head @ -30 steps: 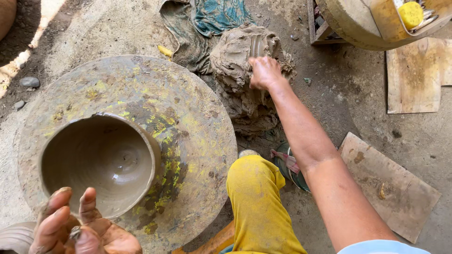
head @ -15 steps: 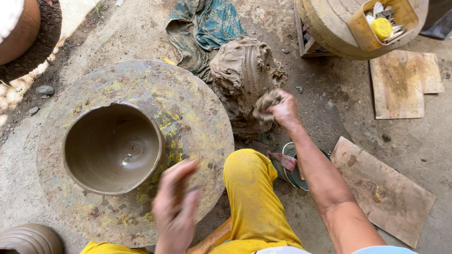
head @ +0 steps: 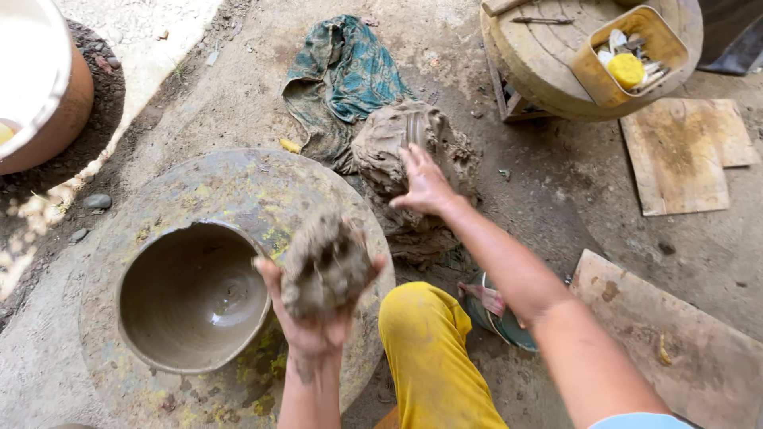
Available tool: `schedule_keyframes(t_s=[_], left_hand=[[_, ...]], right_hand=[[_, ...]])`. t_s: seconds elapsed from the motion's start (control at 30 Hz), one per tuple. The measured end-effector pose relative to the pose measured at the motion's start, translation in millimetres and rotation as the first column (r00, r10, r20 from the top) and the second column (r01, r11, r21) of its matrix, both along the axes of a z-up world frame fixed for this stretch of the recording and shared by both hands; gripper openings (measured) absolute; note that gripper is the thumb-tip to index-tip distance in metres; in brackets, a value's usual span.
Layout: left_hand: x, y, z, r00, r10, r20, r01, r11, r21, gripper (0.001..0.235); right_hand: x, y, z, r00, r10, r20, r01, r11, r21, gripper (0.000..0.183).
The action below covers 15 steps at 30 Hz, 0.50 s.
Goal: The person adds clay to a spinning potter's wheel and shapes a large bowl by hand, using a small wooden tool to smooth the rim.
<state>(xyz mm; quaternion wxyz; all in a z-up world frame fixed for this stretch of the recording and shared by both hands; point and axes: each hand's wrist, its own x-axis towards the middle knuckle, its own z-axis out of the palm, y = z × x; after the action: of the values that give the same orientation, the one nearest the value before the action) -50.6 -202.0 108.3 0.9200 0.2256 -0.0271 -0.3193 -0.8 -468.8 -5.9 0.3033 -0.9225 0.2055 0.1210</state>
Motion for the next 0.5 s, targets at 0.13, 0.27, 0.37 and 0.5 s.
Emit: schedule_keyframes(t_s=[0.13,0.27,0.37,0.5], left_hand=[[-26,7,-11,0.952,-0.064,-0.300,0.046,0.997,-0.068,0.085],[-32,9,-25,0.919,-0.129,-0.373,0.137,0.991,-0.005,0.085],[-48,18,-36,0.910,-0.135,-0.392,0.142,0.990,-0.011,0.084],[-49,20,-33,0.912,-0.214,-0.351,0.150,0.968,-0.200,0.080]], right_hand=[[56,-7,-87,0.984,0.169,0.049,-0.146,0.939,-0.311,0.141],[95,-10,-128,0.985,0.157,0.073,-0.105,0.878,-0.468,0.123],[88,-9,-154,0.979,0.199,0.046,-0.139,0.814,-0.563,0.097],[82,-8,-153,0.974,0.215,0.064,-0.137,0.797,-0.589,0.053]])
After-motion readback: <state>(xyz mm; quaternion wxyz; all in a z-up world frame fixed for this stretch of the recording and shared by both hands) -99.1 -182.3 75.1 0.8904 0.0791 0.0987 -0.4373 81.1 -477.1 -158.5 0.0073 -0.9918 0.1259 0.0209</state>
